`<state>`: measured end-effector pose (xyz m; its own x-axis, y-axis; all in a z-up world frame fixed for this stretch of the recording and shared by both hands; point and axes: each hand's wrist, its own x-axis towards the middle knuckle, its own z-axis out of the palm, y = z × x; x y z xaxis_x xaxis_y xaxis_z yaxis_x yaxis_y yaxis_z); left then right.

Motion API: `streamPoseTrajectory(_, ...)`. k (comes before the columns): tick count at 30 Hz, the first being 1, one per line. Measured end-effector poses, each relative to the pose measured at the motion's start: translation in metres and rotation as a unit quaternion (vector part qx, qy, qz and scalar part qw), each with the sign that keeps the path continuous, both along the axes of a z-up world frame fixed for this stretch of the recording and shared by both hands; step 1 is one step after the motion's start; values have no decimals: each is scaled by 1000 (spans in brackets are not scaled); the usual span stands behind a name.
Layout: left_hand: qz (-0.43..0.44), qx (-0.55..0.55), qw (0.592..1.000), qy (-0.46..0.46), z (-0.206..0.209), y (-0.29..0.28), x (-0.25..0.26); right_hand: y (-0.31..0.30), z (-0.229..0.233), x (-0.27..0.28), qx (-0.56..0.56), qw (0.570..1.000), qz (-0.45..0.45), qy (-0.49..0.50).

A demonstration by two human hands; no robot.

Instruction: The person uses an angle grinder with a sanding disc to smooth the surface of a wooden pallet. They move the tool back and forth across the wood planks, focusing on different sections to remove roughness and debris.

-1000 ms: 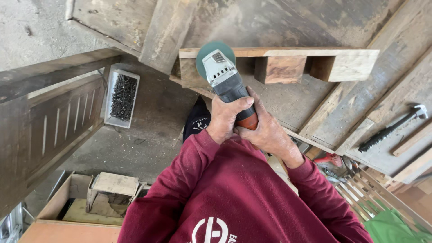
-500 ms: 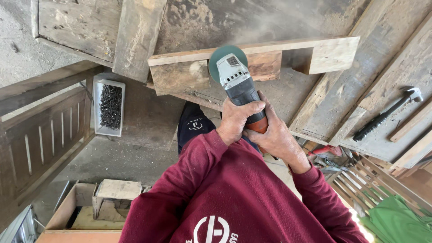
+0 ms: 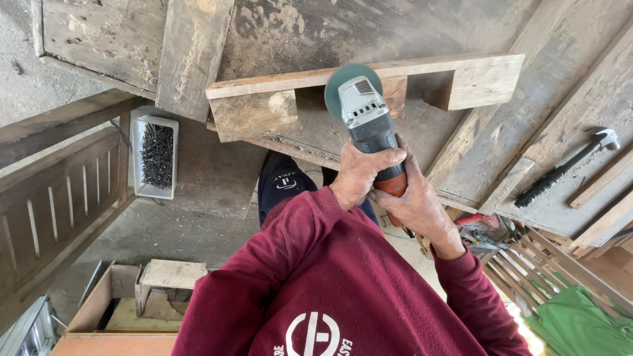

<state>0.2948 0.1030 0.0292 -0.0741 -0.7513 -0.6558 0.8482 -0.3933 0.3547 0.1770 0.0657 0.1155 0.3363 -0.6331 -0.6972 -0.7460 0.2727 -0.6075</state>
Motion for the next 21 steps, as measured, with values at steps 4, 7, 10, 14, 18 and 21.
streamPoseTrajectory(4, -49, -14, 998, -32, -8, -7, -17, 2, -4, -17, 1, 999, -35, -20)
streamPoseTrajectory(7, -120, -24, 992, -38, -11, -21, -32, 5, -6, -30, 15, 996, -91, -19)
streamPoseTrajectory(10, -146, -24, 989, -27, -10, -31, -38, 8, -6, -33, 10, 992, -121, 14)
streamPoseTrajectory(14, -96, -24, 994, -45, -9, -24, -12, 10, -7, -9, 10, 991, -126, -38)
streamPoseTrajectory(18, 8, -33, 999, -40, -2, 9, 35, 18, -5, 37, -51, 999, 1, -11)
streamPoseTrajectory(21, 48, 10, 997, -55, 6, 28, 68, 23, 0, 70, -24, 999, 36, 23)
